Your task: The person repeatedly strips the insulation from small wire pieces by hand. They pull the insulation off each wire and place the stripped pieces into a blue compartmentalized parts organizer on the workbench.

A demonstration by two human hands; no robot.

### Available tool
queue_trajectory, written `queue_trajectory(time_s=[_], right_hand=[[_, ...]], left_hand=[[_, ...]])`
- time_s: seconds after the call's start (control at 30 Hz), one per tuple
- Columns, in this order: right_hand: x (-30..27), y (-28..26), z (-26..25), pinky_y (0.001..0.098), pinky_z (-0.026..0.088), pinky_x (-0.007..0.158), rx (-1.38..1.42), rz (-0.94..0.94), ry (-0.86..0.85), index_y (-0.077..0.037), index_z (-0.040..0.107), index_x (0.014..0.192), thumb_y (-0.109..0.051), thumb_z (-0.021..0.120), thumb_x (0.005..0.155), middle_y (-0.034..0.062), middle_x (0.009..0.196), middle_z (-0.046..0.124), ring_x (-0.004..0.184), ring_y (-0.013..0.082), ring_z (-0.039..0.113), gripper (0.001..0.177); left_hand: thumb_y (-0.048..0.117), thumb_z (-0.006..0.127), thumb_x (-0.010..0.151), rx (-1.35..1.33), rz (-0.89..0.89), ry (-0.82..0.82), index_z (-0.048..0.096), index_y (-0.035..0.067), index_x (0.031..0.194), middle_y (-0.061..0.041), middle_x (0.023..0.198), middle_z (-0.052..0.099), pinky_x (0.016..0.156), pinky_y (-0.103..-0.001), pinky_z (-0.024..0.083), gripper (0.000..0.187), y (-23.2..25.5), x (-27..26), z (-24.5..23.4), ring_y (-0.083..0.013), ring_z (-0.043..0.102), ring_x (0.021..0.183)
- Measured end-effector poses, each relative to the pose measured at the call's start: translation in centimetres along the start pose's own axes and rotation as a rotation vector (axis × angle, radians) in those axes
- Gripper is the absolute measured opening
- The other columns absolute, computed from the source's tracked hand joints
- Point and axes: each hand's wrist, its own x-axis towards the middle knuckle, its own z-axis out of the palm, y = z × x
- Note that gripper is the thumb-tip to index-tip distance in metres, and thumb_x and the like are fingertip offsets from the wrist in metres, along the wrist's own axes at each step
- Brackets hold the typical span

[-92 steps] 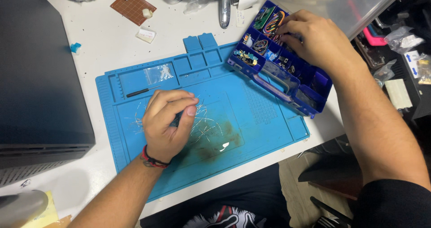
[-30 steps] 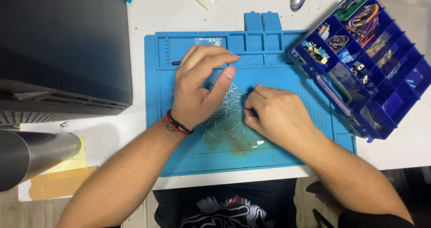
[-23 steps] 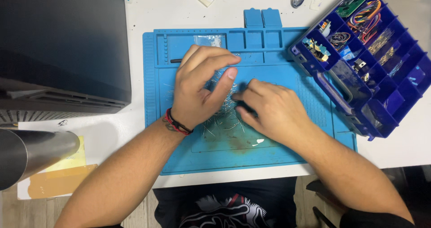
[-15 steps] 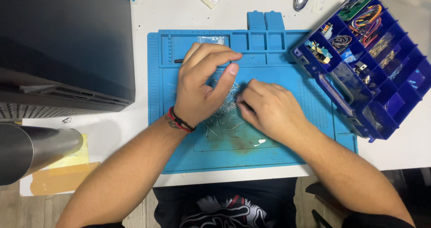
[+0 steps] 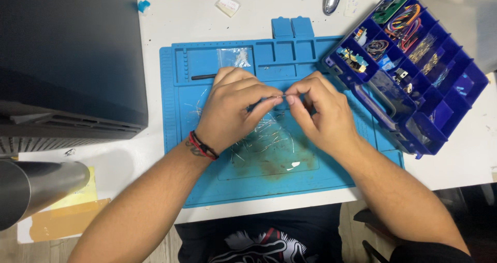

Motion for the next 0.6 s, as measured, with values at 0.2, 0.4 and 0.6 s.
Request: queue_trajectory(time_s=[0.2, 0.4, 0.6], right_hand=[[0.0, -0.2, 0.1, 0.0355, 0.052, 0.062, 0.146, -0.061, 0.079, -0.005, 0.068, 0.103, -0.002, 0.065, 0.099, 0.0066, 0.084, 0.061, 0.057, 0.0219, 0.058, 0.006], [-0.3, 0.0, 0.3, 0.0357, 0.052, 0.061, 0.157, -0.069, 0.085, -0.004, 0.067, 0.103, 0.000, 0.066, 0.099, 0.0082, 0.086, 0.060, 0.056, 0.0221, 0.060, 0.006], [-0.3, -0.6, 0.6, 0.0366, 0.051, 0.059, 0.191, -0.075, 0.093, -0.004, 0.068, 0.102, -0.002, 0.069, 0.097, 0.0085, 0.085, 0.062, 0.054, 0.0224, 0.059, 0.005]], left_hand=[[0.012, 0.079, 0.092, -0.236, -0.122, 0.083, 0.078, 0.020, 0.100, 0.005, 0.089, 0.077, 0.091, -0.036, 0.050, 0.011, 0.7, 0.2, 0.6, -0.0203, 0.070, 0.089], [0.010, 0.079, 0.091, -0.349, -0.161, 0.118, 0.077, 0.017, 0.100, 0.003, 0.092, 0.077, 0.085, -0.035, 0.055, 0.012, 0.9, 0.4, 0.6, -0.0191, 0.071, 0.088], [0.007, 0.075, 0.093, -0.449, -0.175, 0.120, 0.075, 0.013, 0.097, -0.001, 0.090, 0.076, 0.084, -0.036, 0.056, 0.008, 1.1, 0.1, 0.8, -0.0197, 0.071, 0.086]])
